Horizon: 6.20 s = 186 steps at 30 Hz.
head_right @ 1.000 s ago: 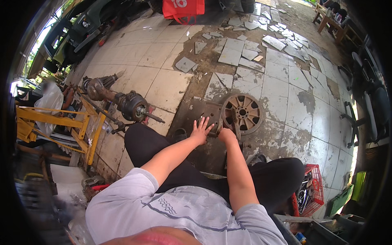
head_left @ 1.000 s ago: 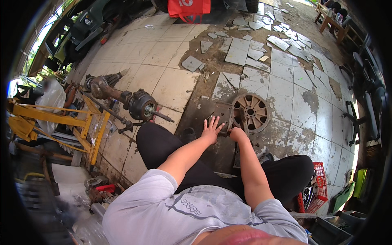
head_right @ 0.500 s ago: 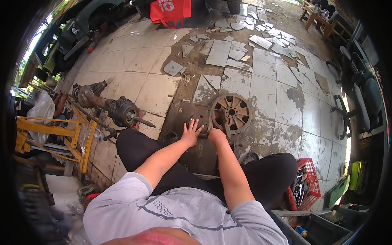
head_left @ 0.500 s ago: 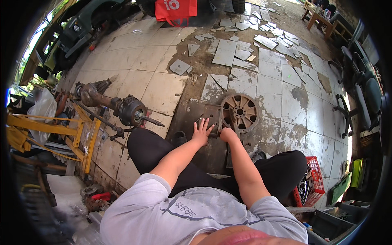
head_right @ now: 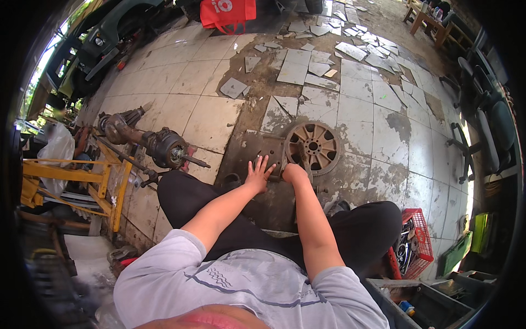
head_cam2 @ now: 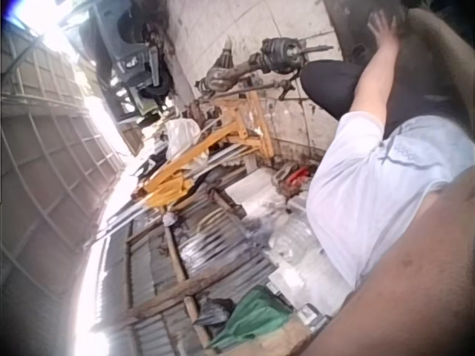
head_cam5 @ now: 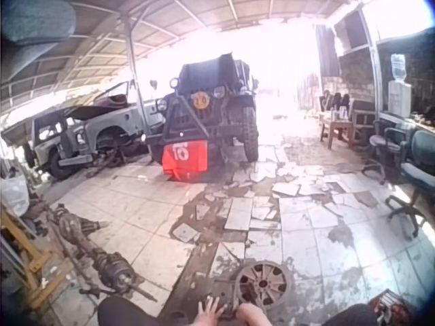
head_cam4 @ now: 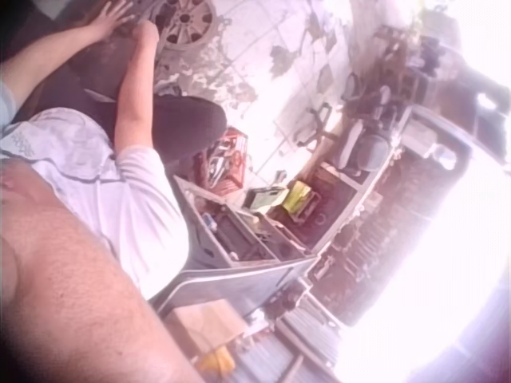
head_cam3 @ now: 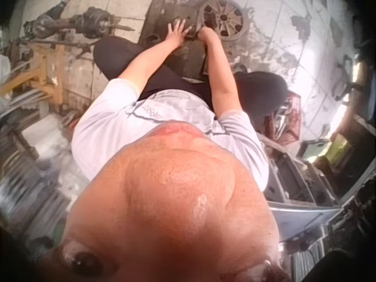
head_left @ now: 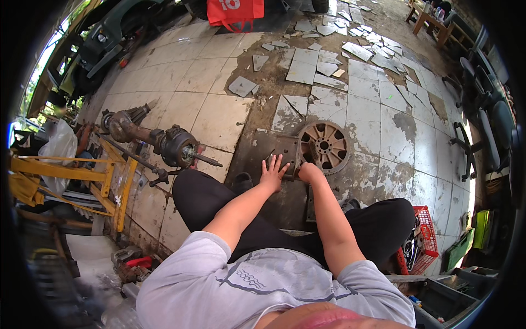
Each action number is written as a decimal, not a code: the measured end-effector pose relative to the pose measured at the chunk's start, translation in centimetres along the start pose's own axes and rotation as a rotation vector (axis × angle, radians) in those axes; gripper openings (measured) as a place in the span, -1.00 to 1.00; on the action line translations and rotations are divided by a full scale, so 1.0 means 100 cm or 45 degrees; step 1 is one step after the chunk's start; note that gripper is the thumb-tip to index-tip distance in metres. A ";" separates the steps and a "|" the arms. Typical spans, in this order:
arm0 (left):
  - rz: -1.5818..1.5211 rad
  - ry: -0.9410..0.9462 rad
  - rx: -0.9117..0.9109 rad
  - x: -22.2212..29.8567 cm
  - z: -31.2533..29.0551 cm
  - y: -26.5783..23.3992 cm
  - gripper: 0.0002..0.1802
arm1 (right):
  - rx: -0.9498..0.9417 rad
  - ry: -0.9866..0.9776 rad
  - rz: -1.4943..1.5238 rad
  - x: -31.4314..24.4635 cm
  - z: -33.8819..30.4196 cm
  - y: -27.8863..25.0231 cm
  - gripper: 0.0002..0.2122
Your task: The person sits on the floor and uses a small metal tool to scrape and clean the surface of a metal part. They repeatedly rub the tool against the part to remove debris or residue.
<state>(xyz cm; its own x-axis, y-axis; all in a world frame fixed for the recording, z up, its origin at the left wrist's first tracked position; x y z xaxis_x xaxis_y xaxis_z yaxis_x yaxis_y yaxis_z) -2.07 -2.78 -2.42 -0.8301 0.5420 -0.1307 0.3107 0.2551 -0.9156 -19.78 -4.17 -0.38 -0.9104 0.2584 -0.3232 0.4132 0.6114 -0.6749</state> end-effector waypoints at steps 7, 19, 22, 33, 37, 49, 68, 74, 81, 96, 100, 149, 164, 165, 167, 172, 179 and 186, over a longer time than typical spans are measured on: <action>0.023 -0.012 -0.010 -0.004 -0.003 0.012 0.26 | 0.042 -0.056 -0.042 -0.006 -0.002 -0.002 -0.68; -0.010 0.012 -0.105 0.003 -0.002 -0.008 0.23 | 0.159 0.019 0.021 0.005 -0.006 0.015 -0.69; 0.022 -0.005 -0.073 0.001 -0.003 -0.002 0.23 | 0.122 -0.064 -0.025 0.007 0.007 0.019 -0.68; 0.047 -0.001 -0.045 0.003 0.001 -0.005 0.27 | 0.033 -0.262 -0.300 0.010 0.036 0.019 -0.71; 0.016 0.006 -0.078 0.004 0.001 -0.007 0.28 | 0.122 -0.074 0.006 0.020 0.024 0.028 -0.70; 0.063 -0.002 -0.073 0.002 0.002 -0.005 0.25 | 0.145 -0.030 0.017 0.006 0.006 0.010 -0.67; 0.004 -0.005 -0.115 -0.001 0.000 -0.005 0.23 | 0.017 -0.061 -0.042 0.009 0.022 0.008 -0.67; 0.001 -0.011 -0.144 0.000 -0.005 -0.007 0.24 | 0.221 -0.116 0.000 0.007 0.001 0.015 -0.75; -0.085 0.012 -0.209 0.007 -0.002 -0.023 0.16 | 0.070 -0.062 -0.028 0.012 0.006 0.011 -0.66; -0.029 0.002 -0.132 0.001 -0.004 -0.009 0.27 | 0.028 -0.088 -0.089 -0.002 -0.004 -0.011 -0.69; -0.064 0.008 -0.130 0.004 -0.004 -0.010 0.24 | 0.078 -0.048 -0.029 0.005 -0.009 0.013 -0.68; -0.024 0.010 -0.131 0.006 -0.001 -0.015 0.21 | 0.080 -0.059 -0.016 0.006 0.002 0.006 -0.72; -0.003 -0.011 -0.090 -0.001 -0.004 -0.003 0.29 | 0.090 -0.072 -0.017 -0.001 -0.002 0.001 -0.73; -0.013 -0.003 -0.085 0.001 -0.002 -0.006 0.29 | 0.044 -0.051 -0.040 0.005 0.005 -0.006 -0.72; -0.037 0.005 -0.072 0.005 0.002 -0.011 0.30 | 0.027 -0.046 -0.068 0.008 0.012 -0.003 -0.69; -0.041 0.004 -0.102 0.006 0.003 -0.014 0.30 | 0.077 -0.059 -0.059 0.015 0.011 0.014 -0.70; -0.030 0.004 -0.102 0.001 -0.002 -0.007 0.30 | 0.161 -0.094 0.011 0.006 -0.002 0.019 -0.70; -0.046 0.006 -0.166 0.006 -0.002 -0.019 0.21 | 0.079 -0.056 -0.031 0.009 0.001 0.012 -0.69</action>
<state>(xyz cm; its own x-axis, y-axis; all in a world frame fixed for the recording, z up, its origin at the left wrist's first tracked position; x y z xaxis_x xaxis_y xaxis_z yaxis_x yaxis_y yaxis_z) -3.05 -2.74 -0.71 -0.8397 0.5343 -0.0966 0.3387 0.3765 -0.8623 -20.09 -3.30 -1.57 -0.9187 0.2101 -0.3345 0.3931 0.5692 -0.7221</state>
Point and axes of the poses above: each hand's wrist, its own z-axis towards the middle knuckle, its own y-axis out of the palm, x = y × z, the point moved 4 cm from there along z, towards the middle knuckle, and after that the axes turned 4 degrees about x, right-handed, at the moved point
